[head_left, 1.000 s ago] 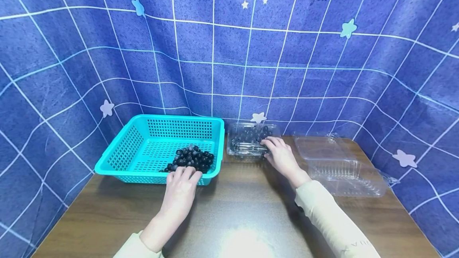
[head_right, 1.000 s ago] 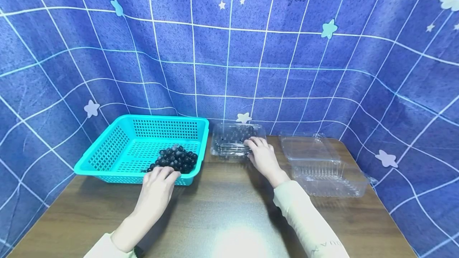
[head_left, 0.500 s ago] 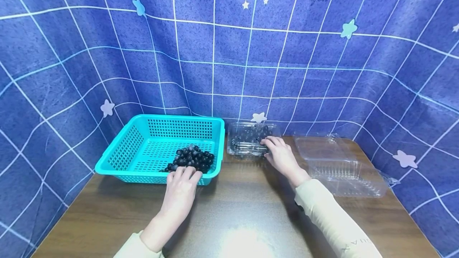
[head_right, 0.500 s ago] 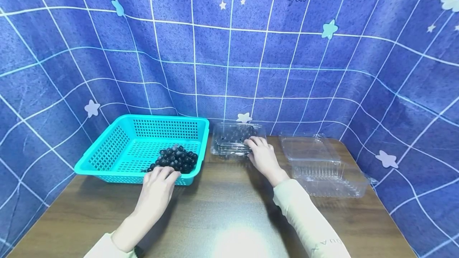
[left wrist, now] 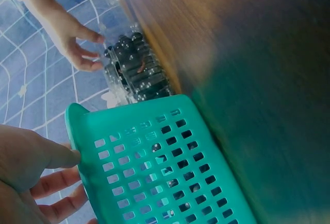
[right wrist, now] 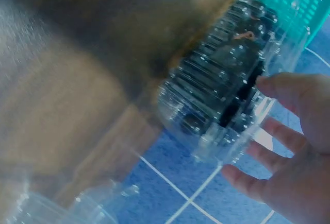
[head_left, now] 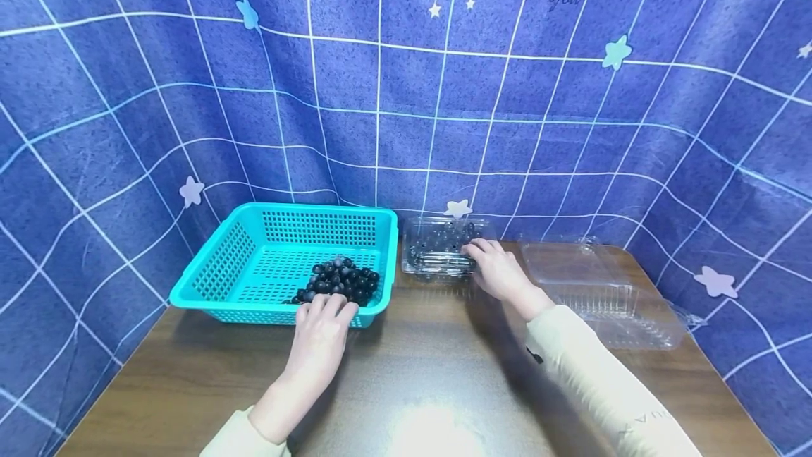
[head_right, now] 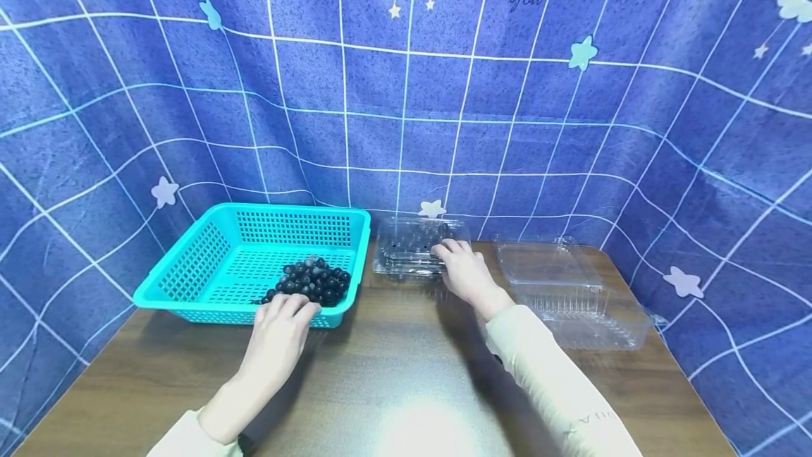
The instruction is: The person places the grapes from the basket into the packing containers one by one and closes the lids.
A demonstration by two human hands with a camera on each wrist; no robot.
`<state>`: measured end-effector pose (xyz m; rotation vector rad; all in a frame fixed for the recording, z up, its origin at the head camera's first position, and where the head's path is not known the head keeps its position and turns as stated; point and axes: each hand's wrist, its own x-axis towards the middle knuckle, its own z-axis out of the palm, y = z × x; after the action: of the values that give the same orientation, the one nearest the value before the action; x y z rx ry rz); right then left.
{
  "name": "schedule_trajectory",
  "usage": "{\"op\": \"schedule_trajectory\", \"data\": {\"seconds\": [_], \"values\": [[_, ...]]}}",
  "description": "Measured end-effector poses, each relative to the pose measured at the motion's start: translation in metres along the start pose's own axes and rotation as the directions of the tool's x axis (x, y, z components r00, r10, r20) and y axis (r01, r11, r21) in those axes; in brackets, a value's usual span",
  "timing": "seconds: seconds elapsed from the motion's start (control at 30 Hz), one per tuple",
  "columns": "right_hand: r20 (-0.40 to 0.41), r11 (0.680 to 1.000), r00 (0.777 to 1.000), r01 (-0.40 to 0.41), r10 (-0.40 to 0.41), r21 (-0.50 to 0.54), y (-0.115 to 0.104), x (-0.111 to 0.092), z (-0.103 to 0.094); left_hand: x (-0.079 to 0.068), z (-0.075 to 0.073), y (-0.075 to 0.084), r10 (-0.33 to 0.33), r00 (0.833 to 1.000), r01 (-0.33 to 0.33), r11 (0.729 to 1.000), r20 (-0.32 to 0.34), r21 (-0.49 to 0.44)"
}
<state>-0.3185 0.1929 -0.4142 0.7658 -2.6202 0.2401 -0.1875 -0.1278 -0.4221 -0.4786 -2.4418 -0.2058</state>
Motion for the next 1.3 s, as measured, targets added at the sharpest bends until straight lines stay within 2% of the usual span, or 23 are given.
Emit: {"op": "schedule_trajectory", "data": {"seconds": [0.17, 0.33, 0.73, 1.17, 1.3], "values": [[0.106, 1.0, 0.994, -0.001, 0.001, -0.003, -0.004, 0.002, -0.017, 0.0, 0.001, 0.0, -0.001, 1.0, 0.001, 1.0, 0.006, 0.002], [0.138, 1.0, 0.99, 0.003, -0.003, -0.005, -0.005, 0.002, -0.035, 0.0, 0.0, 0.0, 0.003, 1.0, -0.003, 1.0, 0.003, 0.006], [0.061, 0.997, 0.998, -0.019, 0.023, -0.069, 0.007, 0.001, -0.069, 0.0, 0.001, -0.002, 0.001, 1.0, -0.001, 1.0, 0.0, -0.004], [0.063, 0.989, 0.994, -0.081, 0.089, -0.123, 0.026, -0.01, -0.09, -0.001, 0.002, -0.001, 0.007, 1.0, -0.007, 1.0, -0.003, 0.002], [0.032, 0.988, 0.995, -0.093, 0.098, -0.123, 0.037, -0.016, -0.097, 0.0, 0.001, -0.001, 0.008, 1.0, -0.008, 1.0, 0.0, -0.001]]}}
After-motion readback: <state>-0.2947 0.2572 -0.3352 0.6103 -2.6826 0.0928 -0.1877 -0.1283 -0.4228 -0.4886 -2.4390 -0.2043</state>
